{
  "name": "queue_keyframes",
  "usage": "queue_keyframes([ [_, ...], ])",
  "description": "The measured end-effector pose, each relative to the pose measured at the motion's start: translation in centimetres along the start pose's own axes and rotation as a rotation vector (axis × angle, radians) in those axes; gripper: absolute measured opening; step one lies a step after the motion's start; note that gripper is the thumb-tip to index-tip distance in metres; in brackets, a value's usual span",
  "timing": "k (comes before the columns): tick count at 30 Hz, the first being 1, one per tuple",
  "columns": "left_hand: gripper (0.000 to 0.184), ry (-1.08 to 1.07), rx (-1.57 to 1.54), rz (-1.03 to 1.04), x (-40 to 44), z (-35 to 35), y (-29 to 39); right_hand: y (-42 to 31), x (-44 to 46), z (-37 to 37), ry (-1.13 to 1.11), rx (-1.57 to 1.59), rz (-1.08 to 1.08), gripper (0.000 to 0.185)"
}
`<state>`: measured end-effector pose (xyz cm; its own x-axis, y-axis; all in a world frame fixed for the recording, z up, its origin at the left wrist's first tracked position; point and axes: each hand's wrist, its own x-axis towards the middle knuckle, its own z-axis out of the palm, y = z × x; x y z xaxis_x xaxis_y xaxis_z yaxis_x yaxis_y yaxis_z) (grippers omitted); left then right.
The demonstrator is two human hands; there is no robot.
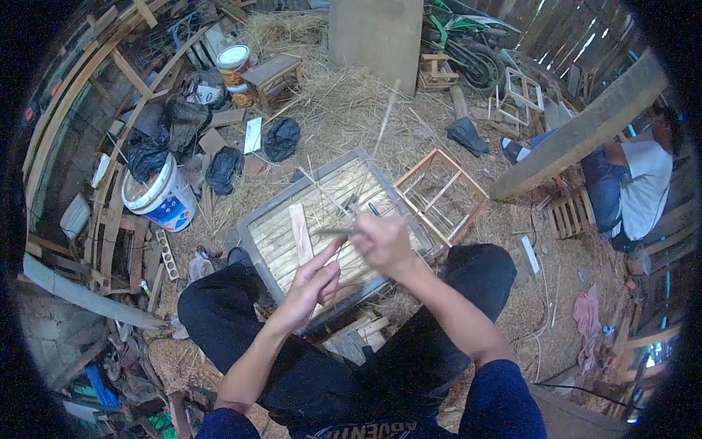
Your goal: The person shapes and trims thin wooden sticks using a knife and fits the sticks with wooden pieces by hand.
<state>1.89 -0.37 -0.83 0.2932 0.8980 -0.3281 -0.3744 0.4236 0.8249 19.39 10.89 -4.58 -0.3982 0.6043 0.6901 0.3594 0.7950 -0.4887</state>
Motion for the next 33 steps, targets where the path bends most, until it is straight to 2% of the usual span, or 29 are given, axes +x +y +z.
queue_keyframes([
  [4,0.055,0.015,0.084,-0.003,0.0,-0.9,0.1,-0.4,-0.2,0.7,-0.051,-0.047,-0.116,0.064],
  [7,0.051,-0.002,0.081,0.049,-0.3,-0.3,1.2,1.4,0.6,0.0,0.083,-0.080,0.045,0.065],
  [8,0.051,-0.003,0.088,0.054,-0.4,-0.2,1.1,1.3,1.2,0.2,0.205,-0.091,0.068,0.066],
  [11,0.053,0.002,0.089,0.048,-0.2,-0.1,0.5,1.0,0.4,0.1,0.078,-0.079,0.052,0.066],
  [15,0.055,0.005,0.087,0.029,-0.1,-0.9,-0.2,-1.5,-0.3,1.0,-0.041,-0.032,-0.079,0.063],
  [23,0.054,0.020,0.053,0.015,0.3,-1.3,0.0,1.0,0.6,0.0,0.020,-0.177,-0.084,0.063],
  [25,0.055,0.025,0.038,-0.009,0.3,-1.5,-0.1,-0.1,-0.2,0.6,-0.021,-0.148,-0.068,0.063],
  [28,0.051,-0.008,0.135,0.116,-0.4,-0.2,0.6,-1.5,-0.7,1.1,-0.036,-0.098,-0.166,0.063],
  [31,0.054,-0.005,0.107,0.039,-0.1,-0.4,0.7,-0.1,-0.4,0.1,-0.065,-0.141,-0.191,0.062],
  [33,0.055,-0.001,-0.006,0.047,0.1,-0.6,1.1,0.5,0.0,-0.4,-0.096,-0.165,-0.115,0.063],
])
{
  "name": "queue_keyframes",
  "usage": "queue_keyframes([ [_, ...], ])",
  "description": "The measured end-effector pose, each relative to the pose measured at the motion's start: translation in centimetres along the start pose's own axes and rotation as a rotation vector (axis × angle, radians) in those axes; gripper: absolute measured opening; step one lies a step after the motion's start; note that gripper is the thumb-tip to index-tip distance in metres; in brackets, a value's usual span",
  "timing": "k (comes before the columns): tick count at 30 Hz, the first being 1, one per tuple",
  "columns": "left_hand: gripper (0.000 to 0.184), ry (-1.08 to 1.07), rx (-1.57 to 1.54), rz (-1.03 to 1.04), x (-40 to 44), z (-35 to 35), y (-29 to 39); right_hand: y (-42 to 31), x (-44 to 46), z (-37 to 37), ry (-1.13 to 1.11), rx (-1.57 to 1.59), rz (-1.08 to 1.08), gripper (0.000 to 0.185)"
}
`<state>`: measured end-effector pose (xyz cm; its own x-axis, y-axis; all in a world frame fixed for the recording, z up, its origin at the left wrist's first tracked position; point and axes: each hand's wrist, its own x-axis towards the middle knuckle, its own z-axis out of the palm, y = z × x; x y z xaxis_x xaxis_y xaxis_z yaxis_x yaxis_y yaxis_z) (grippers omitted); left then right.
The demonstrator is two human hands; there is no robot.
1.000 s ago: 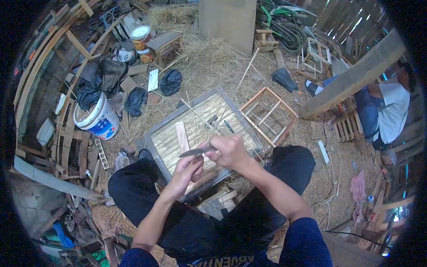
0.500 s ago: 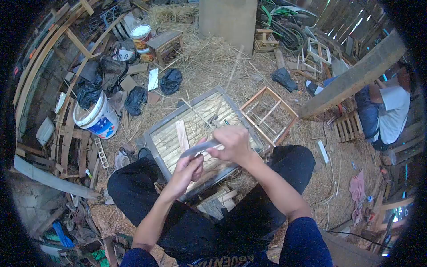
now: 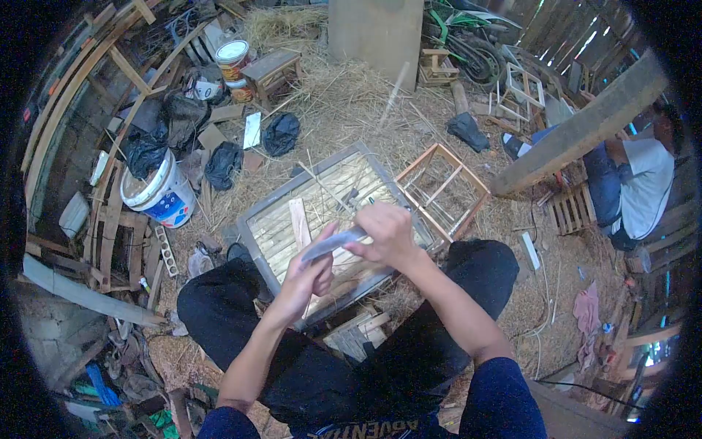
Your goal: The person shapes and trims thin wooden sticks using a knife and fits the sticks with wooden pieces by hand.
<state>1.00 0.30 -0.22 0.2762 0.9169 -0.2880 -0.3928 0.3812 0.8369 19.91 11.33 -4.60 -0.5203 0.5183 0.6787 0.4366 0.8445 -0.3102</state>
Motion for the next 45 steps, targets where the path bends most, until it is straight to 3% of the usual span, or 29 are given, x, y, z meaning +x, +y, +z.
queue_keyframes([
  [6,0.057,0.020,0.024,0.031,-0.2,-0.5,0.3,-0.9,-0.2,1.0,-0.053,0.008,0.097,0.062],
  [11,0.055,-0.063,0.239,0.126,-0.4,-0.2,-0.7,-2.6,0.1,1.1,0.032,0.098,-0.062,0.065],
  [14,0.054,-0.007,0.056,-0.008,-0.3,-0.1,0.2,-0.7,-0.1,-0.1,-0.123,0.030,0.083,0.062],
  [15,0.054,-0.011,0.079,-0.010,-0.4,-0.1,0.4,0.1,0.2,0.5,-0.003,0.064,0.141,0.065],
  [18,0.056,-0.027,0.127,0.006,-0.6,0.0,0.2,1.5,0.7,0.2,0.063,0.033,0.268,0.065],
  [22,0.055,-0.030,0.122,0.006,-0.1,-0.5,-1.2,-1.0,-0.6,1.1,-0.009,0.137,0.042,0.063],
  [31,0.057,-0.041,0.070,-0.002,-0.4,-0.2,-0.4,0.6,0.1,-0.4,-0.043,0.082,0.254,0.068],
  [34,0.056,-0.048,0.084,0.002,-0.1,-0.8,-1.4,-1.8,-1.0,0.9,-0.050,0.137,0.029,0.068],
  [35,0.054,-0.030,0.097,-0.016,0.0,-0.6,-1.1,-2.1,-0.8,1.8,0.057,0.158,-0.030,0.068],
  [39,0.055,-0.015,-0.012,-0.054,-0.2,-0.3,-0.1,-0.3,0.0,0.0,-0.068,0.129,0.147,0.069],
  [42,0.055,-0.037,0.011,-0.009,-0.3,-0.2,-0.2,1.1,0.5,-0.5,0.029,0.071,0.260,0.069],
  [45,0.055,-0.052,0.049,-0.038,-0.3,-0.5,-0.9,0.0,0.2,-0.4,-0.020,0.088,0.152,0.067],
])
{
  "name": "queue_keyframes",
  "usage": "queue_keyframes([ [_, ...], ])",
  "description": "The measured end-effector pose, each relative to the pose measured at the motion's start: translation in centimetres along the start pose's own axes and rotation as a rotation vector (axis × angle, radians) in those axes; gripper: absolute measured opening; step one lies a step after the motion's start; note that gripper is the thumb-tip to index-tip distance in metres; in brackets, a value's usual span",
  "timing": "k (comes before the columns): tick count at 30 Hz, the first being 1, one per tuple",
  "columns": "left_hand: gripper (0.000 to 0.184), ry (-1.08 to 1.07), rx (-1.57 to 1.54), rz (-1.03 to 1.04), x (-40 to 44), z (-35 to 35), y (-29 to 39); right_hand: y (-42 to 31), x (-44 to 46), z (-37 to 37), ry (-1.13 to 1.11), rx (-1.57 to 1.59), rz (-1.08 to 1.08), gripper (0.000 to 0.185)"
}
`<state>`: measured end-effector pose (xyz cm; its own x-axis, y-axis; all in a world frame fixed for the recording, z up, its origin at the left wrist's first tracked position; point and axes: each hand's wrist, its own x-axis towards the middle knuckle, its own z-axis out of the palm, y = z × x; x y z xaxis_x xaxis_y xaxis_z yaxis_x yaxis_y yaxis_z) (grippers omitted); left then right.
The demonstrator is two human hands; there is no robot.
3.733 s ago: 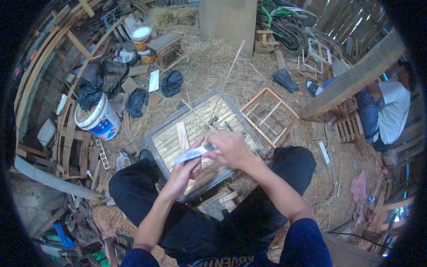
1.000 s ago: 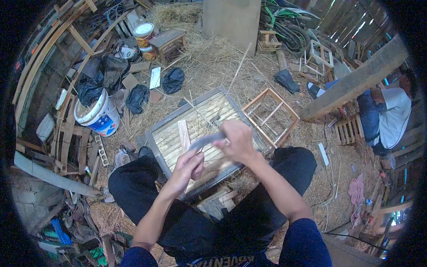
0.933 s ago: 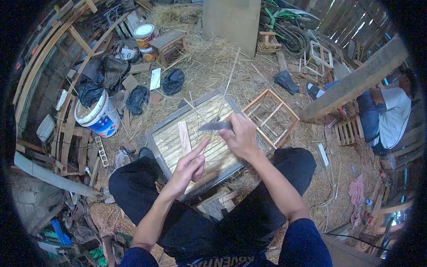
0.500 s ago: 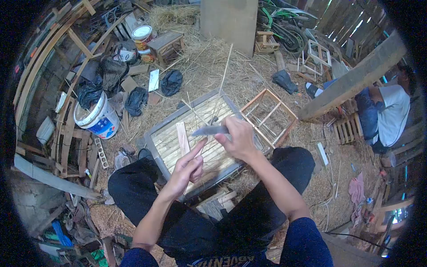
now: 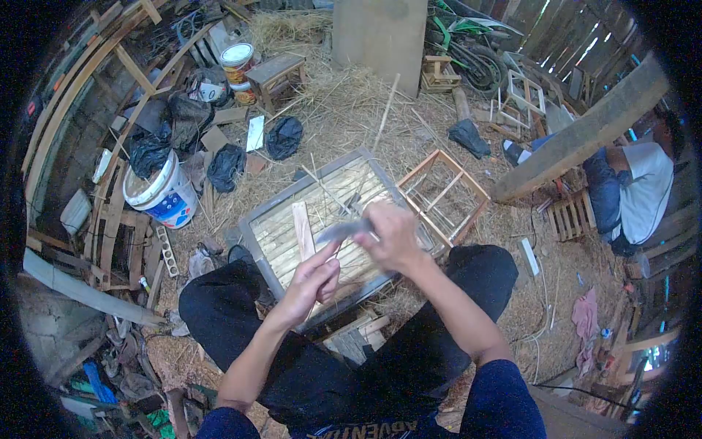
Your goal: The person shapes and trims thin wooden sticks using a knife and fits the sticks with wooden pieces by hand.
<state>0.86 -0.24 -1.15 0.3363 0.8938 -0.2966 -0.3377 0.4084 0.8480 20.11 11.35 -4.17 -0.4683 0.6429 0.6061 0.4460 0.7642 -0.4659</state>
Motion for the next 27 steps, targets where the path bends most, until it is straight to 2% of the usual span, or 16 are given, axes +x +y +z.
queue_keyframes([
  [2,0.055,0.011,0.036,-0.001,0.0,-0.1,-0.1,-1.2,-0.9,1.1,-0.024,0.008,-0.131,0.066],
  [5,0.057,0.033,0.057,0.016,-0.1,0.1,0.3,-1.1,-0.5,1.1,-0.010,0.015,-0.146,0.065],
  [6,0.057,0.031,0.010,-0.010,-0.1,0.0,0.5,-0.5,-0.3,0.3,-0.072,-0.023,-0.061,0.063],
  [9,0.057,0.002,0.011,-0.009,-0.2,0.3,1.0,1.8,0.5,-0.1,0.046,0.008,0.207,0.064],
  [11,0.058,-0.015,0.025,-0.012,-0.2,0.9,0.5,1.8,0.7,-0.3,0.049,0.005,0.133,0.068],
  [13,0.044,0.050,0.039,0.001,0.0,1.0,0.3,0.5,0.0,0.4,0.011,0.041,0.069,0.069],
  [14,0.039,0.081,0.062,-0.014,0.4,0.5,-0.3,-0.4,-0.1,0.4,-0.035,-0.001,-0.033,0.068],
  [18,0.018,0.105,0.097,-0.018,0.5,-0.3,-0.5,-0.6,-0.4,0.7,-0.085,-0.008,-0.059,0.068],
  [21,0.014,0.117,0.025,0.012,0.7,0.1,0.1,0.7,0.2,0.3,-0.012,0.032,-0.022,0.066],
  [24,0.015,0.122,-0.057,0.040,0.8,-0.2,0.0,-0.3,0.1,0.3,-0.039,0.008,0.033,0.066],
  [27,0.015,0.088,-0.015,0.015,0.7,-0.3,0.0,0.0,0.1,0.1,-0.022,-0.039,0.018,0.067],
])
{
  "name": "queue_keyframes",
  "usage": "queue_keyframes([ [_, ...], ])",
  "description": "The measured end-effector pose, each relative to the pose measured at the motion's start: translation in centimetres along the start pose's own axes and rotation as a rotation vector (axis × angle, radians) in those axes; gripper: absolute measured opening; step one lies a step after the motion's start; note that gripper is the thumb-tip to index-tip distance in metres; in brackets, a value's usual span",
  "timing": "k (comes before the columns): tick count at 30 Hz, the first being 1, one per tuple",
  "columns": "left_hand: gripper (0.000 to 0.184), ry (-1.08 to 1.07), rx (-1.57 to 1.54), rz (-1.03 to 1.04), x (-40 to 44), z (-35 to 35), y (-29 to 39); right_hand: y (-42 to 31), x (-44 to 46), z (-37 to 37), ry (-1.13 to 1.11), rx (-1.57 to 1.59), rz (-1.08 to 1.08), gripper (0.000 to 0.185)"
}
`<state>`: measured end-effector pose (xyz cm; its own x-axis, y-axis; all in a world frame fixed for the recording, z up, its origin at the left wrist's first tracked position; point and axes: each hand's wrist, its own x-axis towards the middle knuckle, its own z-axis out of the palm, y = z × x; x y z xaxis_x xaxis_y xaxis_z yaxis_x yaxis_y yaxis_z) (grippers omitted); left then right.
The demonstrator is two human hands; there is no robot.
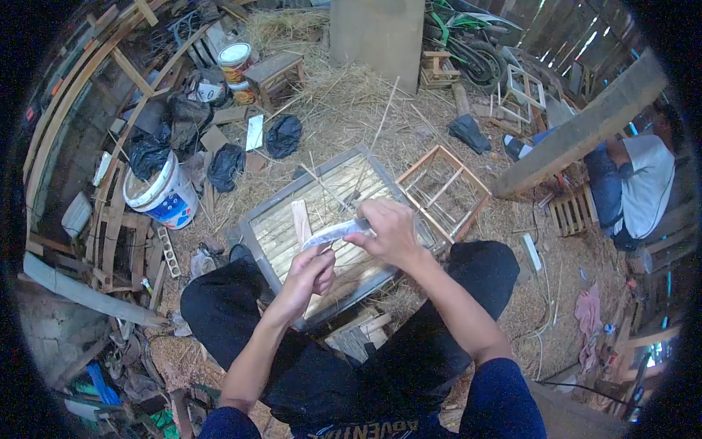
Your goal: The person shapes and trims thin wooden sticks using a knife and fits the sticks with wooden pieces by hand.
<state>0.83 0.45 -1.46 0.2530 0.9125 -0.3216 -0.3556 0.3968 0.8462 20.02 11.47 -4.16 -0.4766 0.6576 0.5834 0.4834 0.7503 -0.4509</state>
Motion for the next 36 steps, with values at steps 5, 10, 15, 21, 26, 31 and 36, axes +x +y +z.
queue_keyframes([
  [5,0.013,-0.049,-0.050,0.009,0.2,-0.4,-0.1,0.3,0.3,-0.4,-0.009,-0.015,-0.013,0.065],
  [10,0.023,-0.046,-0.080,0.004,-0.1,0.0,0.5,0.9,0.2,-0.5,0.000,-0.069,0.006,0.063],
  [15,0.048,-0.060,-0.073,-0.015,-0.4,0.3,1.3,0.7,0.4,-1.1,0.006,-0.121,0.021,0.062],
  [21,0.056,-0.023,-0.026,0.015,-0.3,0.4,1.3,1.1,0.7,-1.3,0.060,-0.142,0.025,0.060],
  [26,0.056,0.010,-0.046,0.015,-0.4,0.4,1.1,0.5,0.6,-1.0,0.047,-0.167,0.037,0.060],
  [31,0.041,0.077,-0.031,0.155,-0.1,0.0,0.3,0.0,0.7,-1.1,0.012,-0.157,0.007,0.058],
  [36,0.024,0.091,-0.070,0.260,0.2,-0.2,0.0,-0.5,0.6,-0.4,-0.012,-0.083,-0.023,0.056],
])
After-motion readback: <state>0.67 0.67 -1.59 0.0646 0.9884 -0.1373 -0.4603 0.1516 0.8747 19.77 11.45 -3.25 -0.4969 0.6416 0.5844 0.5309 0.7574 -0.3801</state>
